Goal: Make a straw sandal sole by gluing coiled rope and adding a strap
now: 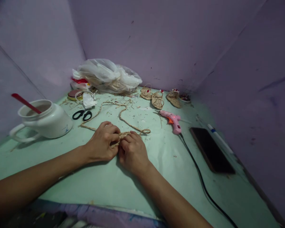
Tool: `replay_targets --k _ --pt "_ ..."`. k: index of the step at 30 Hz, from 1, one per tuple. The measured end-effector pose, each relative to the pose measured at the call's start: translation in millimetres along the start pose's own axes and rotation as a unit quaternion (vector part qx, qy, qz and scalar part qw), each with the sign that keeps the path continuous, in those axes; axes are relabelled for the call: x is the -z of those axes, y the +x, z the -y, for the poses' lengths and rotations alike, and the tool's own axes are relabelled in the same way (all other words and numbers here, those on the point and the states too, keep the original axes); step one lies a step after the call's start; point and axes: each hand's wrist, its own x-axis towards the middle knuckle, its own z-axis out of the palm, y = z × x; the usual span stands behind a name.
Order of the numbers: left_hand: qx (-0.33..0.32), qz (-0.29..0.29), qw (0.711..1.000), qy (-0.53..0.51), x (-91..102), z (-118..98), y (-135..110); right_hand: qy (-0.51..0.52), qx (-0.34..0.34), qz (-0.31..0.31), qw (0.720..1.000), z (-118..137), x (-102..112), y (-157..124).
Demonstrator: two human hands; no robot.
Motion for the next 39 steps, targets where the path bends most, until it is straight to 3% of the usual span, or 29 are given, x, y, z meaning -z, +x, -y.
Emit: replay_targets --k 7,13,15,18,20,23,26,29,31,33,39 --pt "0.031 -0.013 0.999 0.010 -1.6 -4.7 -1.4 -0.011 -0.006 0.015 1.000 -2.1 2.5 2.4" --pt "0.069 0.013 0.997 0.028 2.5 -10.5 -1.2 0.038 0.007 0.088 0.995 -8.3 20.9 1.9" --pt "0.076 0.021 0.997 0.008 4.3 -8.8 -2.5 0.074 0.009 0.042 0.996 -12.3 31.3 -0.2" --pt "0.076 -0.040 0.996 -0.029 7.0 -3.0 -4.8 0.101 -0.069 -0.142 0.982 -21.3 47.4 -1.0" --pt "0.078 -0.122 0.988 -0.051 9.0 1.6 -5.8 0.137 -0.179 -0.272 0.935 -29.2 56.4 1.1" --pt "0.109 -0.223 0.964 -0.096 11.5 6.8 -5.6 0.291 -0.316 -0.393 0.813 -42.1 66.4 6.8" --pt "0.159 -0.268 0.936 -0.162 12.1 9.2 -3.9 0.463 -0.408 -0.395 0.681 -50.9 74.7 12.6" --pt "0.206 -0.289 0.908 -0.223 10.6 9.9 -2.7 0.543 -0.472 -0.366 0.590 -52.7 82.4 16.7" --pt "0.228 -0.307 0.889 -0.252 9.4 10.0 -2.5 0.559 -0.493 -0.366 0.557 -51.5 86.8 18.6" --pt "0.233 -0.327 0.878 -0.262 9.1 10.2 -2.6 0.566 -0.504 -0.363 0.542 -49.9 90.0 20.1" --pt "0.225 -0.336 0.890 -0.210 17.6 7.9 -1.5 0.572 -0.514 -0.337 0.543 -48.6 91.7 21.2"
